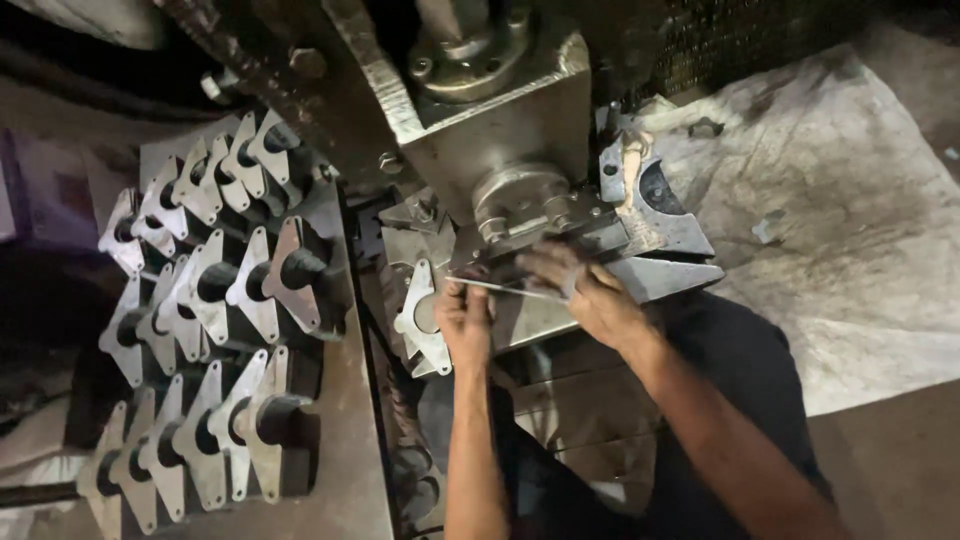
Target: Operator uses a mechanical press to shape or cut metal components.
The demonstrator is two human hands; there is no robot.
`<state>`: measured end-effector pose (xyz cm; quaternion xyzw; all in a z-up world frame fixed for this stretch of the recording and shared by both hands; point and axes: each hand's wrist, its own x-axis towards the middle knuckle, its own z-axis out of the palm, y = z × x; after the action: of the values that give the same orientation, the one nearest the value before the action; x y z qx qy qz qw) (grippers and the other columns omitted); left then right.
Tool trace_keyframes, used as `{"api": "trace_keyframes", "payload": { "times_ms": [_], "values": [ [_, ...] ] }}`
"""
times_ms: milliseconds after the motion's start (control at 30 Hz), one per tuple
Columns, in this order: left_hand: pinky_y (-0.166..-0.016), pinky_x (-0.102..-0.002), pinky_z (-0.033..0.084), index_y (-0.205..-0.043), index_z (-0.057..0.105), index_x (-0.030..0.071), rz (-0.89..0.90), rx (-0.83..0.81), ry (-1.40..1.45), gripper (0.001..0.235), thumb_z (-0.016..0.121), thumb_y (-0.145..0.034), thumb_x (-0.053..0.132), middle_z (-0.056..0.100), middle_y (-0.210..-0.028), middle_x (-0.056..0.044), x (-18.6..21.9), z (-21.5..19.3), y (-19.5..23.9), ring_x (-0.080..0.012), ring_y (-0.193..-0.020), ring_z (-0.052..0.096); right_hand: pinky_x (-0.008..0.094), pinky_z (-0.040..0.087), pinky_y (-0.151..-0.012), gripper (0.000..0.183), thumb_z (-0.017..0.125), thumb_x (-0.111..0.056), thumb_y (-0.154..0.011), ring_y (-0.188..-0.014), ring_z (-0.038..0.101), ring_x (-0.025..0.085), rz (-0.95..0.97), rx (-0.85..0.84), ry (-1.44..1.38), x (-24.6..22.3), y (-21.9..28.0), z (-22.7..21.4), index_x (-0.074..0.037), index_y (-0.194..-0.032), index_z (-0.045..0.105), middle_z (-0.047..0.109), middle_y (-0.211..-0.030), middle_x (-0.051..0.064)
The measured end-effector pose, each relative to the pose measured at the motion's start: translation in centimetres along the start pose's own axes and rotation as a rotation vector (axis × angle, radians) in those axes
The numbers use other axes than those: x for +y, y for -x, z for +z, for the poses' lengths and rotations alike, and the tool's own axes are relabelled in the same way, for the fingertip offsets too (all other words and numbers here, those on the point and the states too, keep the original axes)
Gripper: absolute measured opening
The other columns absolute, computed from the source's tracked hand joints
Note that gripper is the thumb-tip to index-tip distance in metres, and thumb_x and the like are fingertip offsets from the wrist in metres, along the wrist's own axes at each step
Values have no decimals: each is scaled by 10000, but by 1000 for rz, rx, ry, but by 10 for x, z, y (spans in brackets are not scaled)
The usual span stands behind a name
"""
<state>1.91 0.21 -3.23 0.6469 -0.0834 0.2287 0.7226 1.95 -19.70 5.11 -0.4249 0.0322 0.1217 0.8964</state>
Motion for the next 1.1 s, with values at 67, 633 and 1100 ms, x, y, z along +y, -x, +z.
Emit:
{"api": "trace_keyframes", "payload": {
  "times_ms": [67, 633, 1100],
  "values": [
    [-634, -249, 416, -1086, 628, -3, -280, -32, 391, 58, 583, -1109, -31, 624, -851, -66, -19, -4, 8, -151, -702, 524, 382, 544, -935, 248, 537, -205, -1019, -1045, 728, 238, 181, 64, -355, 18, 1, -21, -30, -1108, 688, 753, -1091, 159],
    [-696, -581, 530, -979, 628, -107, -173, 97, -1398, 403, 749, -749, 200, 648, -948, -340, 64, -78, -13, -543, -810, 660, 330, 622, -849, 384, 441, 206, -799, -973, 759, 276, -658, -316, 967, 15, -27, -39, 12, -1047, 661, 644, -1006, 167],
    [-663, -515, 577, -833, 665, 23, -307, 85, -1694, 429, 651, -928, 441, 713, -827, -220, -32, -142, 3, -418, -772, 724, 380, 615, -872, 229, 610, 85, -880, -1042, 748, 281, -601, -281, 1103, 13, -18, -36, -34, -1061, 686, 722, -1021, 125]
  ]
}}
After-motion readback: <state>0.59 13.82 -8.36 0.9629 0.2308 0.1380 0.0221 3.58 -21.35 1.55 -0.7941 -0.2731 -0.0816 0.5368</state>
